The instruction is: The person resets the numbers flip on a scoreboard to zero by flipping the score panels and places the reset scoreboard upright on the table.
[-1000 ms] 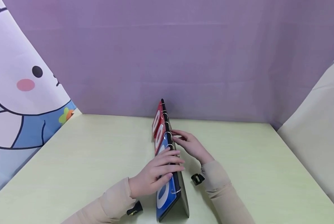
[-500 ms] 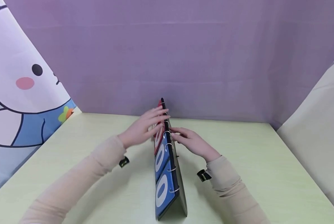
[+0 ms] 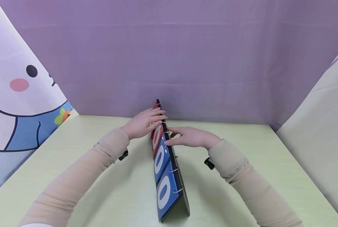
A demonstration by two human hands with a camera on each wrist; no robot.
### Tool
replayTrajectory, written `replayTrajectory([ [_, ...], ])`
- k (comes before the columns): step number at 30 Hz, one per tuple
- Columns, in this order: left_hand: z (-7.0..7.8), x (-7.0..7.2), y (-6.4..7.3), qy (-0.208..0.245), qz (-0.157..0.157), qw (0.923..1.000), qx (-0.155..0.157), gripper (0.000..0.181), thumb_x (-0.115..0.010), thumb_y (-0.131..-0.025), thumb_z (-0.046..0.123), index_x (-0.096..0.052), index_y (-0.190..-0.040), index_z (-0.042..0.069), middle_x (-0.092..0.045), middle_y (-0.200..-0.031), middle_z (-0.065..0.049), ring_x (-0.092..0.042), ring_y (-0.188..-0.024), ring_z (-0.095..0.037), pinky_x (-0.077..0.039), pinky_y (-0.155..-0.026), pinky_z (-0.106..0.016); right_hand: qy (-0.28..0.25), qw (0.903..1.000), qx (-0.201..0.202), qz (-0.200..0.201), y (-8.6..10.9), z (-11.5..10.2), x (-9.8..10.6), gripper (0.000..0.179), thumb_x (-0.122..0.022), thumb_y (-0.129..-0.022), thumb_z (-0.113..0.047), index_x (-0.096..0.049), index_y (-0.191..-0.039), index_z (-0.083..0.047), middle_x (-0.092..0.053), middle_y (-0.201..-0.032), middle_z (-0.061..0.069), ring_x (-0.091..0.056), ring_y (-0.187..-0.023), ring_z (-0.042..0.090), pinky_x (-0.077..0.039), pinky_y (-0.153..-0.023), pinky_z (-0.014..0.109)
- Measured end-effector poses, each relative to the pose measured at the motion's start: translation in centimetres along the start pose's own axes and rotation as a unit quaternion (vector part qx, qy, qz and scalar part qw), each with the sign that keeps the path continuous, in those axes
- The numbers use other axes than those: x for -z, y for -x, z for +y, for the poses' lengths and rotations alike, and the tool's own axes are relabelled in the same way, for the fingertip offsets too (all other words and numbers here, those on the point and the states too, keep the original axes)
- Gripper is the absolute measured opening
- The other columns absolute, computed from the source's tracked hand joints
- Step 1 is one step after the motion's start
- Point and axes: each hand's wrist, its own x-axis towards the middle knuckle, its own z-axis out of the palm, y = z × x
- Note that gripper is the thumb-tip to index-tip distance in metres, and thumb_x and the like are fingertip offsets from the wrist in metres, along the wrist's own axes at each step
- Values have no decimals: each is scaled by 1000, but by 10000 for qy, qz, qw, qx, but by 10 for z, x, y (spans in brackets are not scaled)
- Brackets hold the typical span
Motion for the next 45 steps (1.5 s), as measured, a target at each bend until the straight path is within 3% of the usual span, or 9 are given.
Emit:
replayTrajectory([
  [5,-4,-1,4,-69,127,9997,218,41,-42,-101,32,-49,-139,19,-42,-148,-6,-28,-142,-25,-16,-119,-42,539,9981,-157,-245,-3,-1,13,74,-53,-93,-48,-23,-151,-13,-50,-137,15,-53,-121,28,-41,-103,52],
  [12,-4,2,10,-386,184,9966,698,42,-44,-100,33,-46,-141,22,-46,-144,-7,-30,-141,-26,-11,-120,-43,1474,9887,-96,243,-2,-5,21,58,-55,-93,-42,-44,-141,-12,-59,-126,14,-57,-113,28,-49,-94,47],
  [17,-1,4,16,-647,13,9915,1130,50,-46,-98,30,-36,-147,24,-41,-145,-8,-28,-141,-29,-8,-120,-46,2307,9700,249,717,-4,-7,27,39,-58,-93,-32,-62,-123,-8,-68,-112,10,-64,-100,24,-53,-88,42],
  [21,4,1,19,-827,-24,9855,1482,56,-47,-98,29,-27,-150,24,-38,-147,-10,-28,-141,-30,-10,-119,-48,2812,9557,109,859,-9,-14,35,34,-63,-91,-30,-67,-116,-8,-69,-106,9,-65,-93,22,-54,-86,41],
  [29,23,-3,21,-1538,28,9656,2095,79,-66,-87,28,-21,-152,21,-42,-143,-10,-35,-134,-32,-22,-116,-48,2952,9468,-190,1268,-19,-9,48,32,-65,-89,-28,-68,-114,-7,-70,-104,10,-64,-91,24,-54,-85,43],
  [33,32,-3,22,-1809,-39,9587,2195,88,-72,-82,28,-19,-152,20,-41,-142,-10,-38,-131,-31,-29,-114,-47,2668,9530,-200,1421,-20,6,52,29,-62,-92,-25,-68,-113,-7,-69,-106,12,-63,-94,26,-53,-87,44],
  [39,26,12,36,-1292,-145,9737,1872,73,-59,-91,34,-20,-152,21,-36,-144,-14,-34,-132,-34,-32,-111,-50,2434,9540,-228,1737,-9,32,51,31,-55,-96,-34,-68,-106,-8,-68,-90,8,-61,-79,22,-53,-75,40],
  [42,9,27,46,-790,232,9767,1983,66,-51,-95,34,-21,-152,19,-28,-148,-19,-27,-136,-38,-27,-111,-55,2601,9436,-394,2008,5,46,53,37,-51,-97,-39,-68,-104,-6,-66,-83,6,-60,-72,20,-52,-70,40],
  [45,-14,39,54,-572,977,9651,2360,57,-48,-96,32,-32,-144,6,-39,-139,-23,-37,-129,-40,-33,-106,-56,2517,9399,-909,2120,20,58,57,49,-44,-98,-44,-65,-111,-2,-68,-94,15,-62,-82,28,-52,-75,47],
])
